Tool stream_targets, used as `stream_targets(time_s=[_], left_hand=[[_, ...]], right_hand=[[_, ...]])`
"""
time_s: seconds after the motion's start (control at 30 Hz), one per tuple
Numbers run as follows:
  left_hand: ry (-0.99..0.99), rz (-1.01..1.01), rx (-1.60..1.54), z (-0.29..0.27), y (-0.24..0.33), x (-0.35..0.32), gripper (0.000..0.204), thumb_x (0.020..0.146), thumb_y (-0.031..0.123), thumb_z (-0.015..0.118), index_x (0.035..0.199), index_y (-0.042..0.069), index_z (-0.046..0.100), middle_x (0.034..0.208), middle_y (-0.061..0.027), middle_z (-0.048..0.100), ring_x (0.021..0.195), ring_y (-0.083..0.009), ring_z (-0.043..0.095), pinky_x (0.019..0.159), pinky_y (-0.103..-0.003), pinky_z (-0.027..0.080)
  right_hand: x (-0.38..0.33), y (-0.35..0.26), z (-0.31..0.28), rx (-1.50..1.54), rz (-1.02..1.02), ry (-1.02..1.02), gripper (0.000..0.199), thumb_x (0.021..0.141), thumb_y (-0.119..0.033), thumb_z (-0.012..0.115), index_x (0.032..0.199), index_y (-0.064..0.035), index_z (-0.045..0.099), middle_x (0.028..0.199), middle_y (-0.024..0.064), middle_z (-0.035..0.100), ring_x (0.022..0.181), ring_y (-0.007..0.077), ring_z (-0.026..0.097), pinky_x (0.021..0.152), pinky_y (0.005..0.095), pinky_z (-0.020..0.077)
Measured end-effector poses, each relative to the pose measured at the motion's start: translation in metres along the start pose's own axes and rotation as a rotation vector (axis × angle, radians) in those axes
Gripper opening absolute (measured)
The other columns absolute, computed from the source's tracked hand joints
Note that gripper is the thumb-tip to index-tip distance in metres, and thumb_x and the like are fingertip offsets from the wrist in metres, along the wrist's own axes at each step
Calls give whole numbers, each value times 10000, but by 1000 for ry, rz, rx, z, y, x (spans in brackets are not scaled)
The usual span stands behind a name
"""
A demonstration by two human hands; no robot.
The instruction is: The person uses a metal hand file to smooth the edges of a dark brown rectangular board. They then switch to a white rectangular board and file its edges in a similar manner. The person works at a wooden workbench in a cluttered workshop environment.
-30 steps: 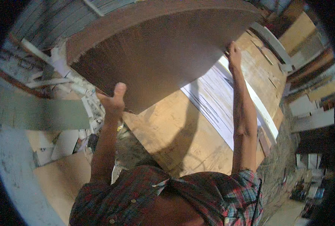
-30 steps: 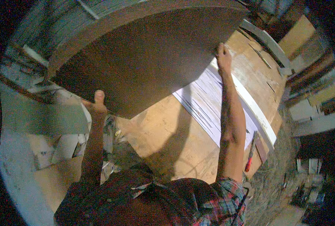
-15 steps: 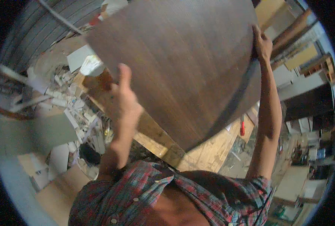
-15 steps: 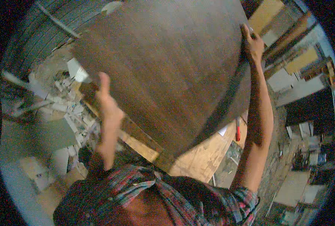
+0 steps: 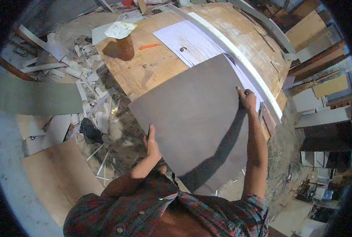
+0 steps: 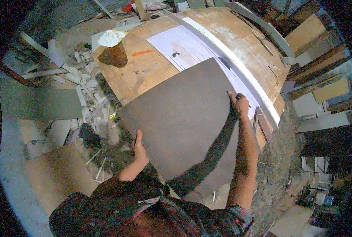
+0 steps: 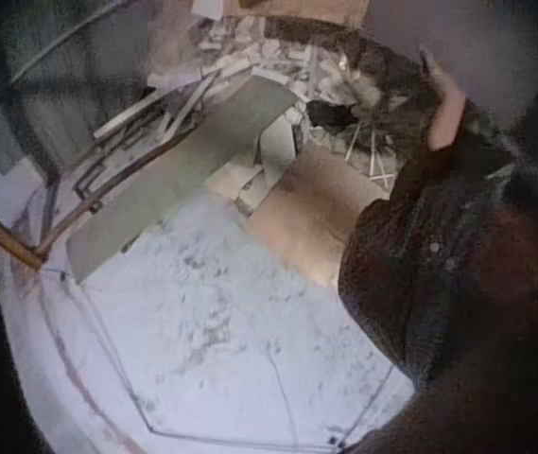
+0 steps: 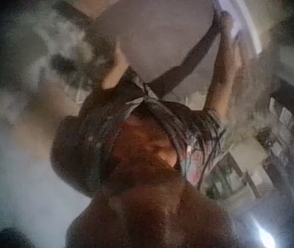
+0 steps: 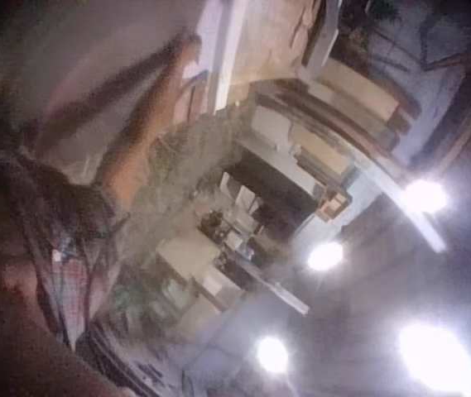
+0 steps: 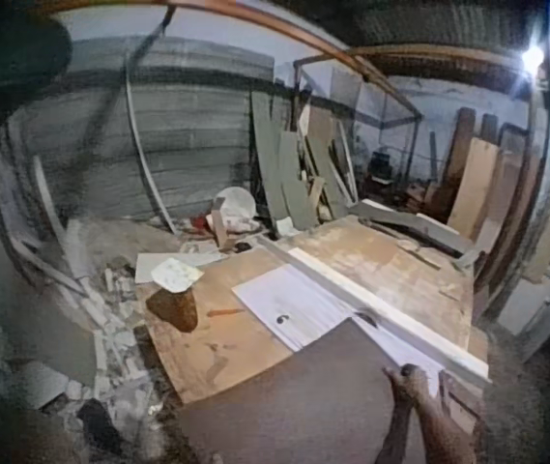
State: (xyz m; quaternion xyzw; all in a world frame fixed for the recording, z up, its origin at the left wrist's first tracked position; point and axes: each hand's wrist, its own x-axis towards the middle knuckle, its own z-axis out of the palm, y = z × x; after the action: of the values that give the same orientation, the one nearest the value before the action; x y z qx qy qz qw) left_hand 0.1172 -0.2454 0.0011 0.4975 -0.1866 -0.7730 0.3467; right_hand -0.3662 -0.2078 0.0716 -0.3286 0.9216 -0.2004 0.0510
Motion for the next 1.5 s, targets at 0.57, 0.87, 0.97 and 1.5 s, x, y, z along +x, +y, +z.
stream_targets(time_s=[0.57,0.87,0.97,1.5], left_hand=[[-230,167,1213,-114,-35,21,457,982,205,602,1391,5,561,1396,-190,565,1196,-317,584,1024,-463,455],[-1084,-25,1352,-197,-17,132,379,1010,183,587,1330,-19,615,1336,-162,635,1223,-289,593,1041,-408,453],[-1330,-338,1442,-109,73,123,470,1005,302,620,1321,-45,600,1274,-176,670,1179,-259,627,1012,-370,477],[-745,612,1231,172,66,280,455,1017,223,602,1333,-102,566,1321,-235,618,1221,-315,604,1051,-377,455]], right_hand=[[36,-5,97,-59,-5,-257,703,820,-673,702,879,27,732,818,227,723,818,339,719,760,454,538],[-5,-36,92,-128,34,117,601,884,-468,711,1314,-62,603,1390,269,535,1261,443,526,1043,512,450],[-85,-18,94,-97,83,198,664,855,-394,748,1406,-96,527,1482,261,446,1330,455,465,1112,507,405],[-461,30,57,272,950,427,701,890,-338,731,1460,-16,481,1409,270,553,1329,400,519,1106,452,415]])
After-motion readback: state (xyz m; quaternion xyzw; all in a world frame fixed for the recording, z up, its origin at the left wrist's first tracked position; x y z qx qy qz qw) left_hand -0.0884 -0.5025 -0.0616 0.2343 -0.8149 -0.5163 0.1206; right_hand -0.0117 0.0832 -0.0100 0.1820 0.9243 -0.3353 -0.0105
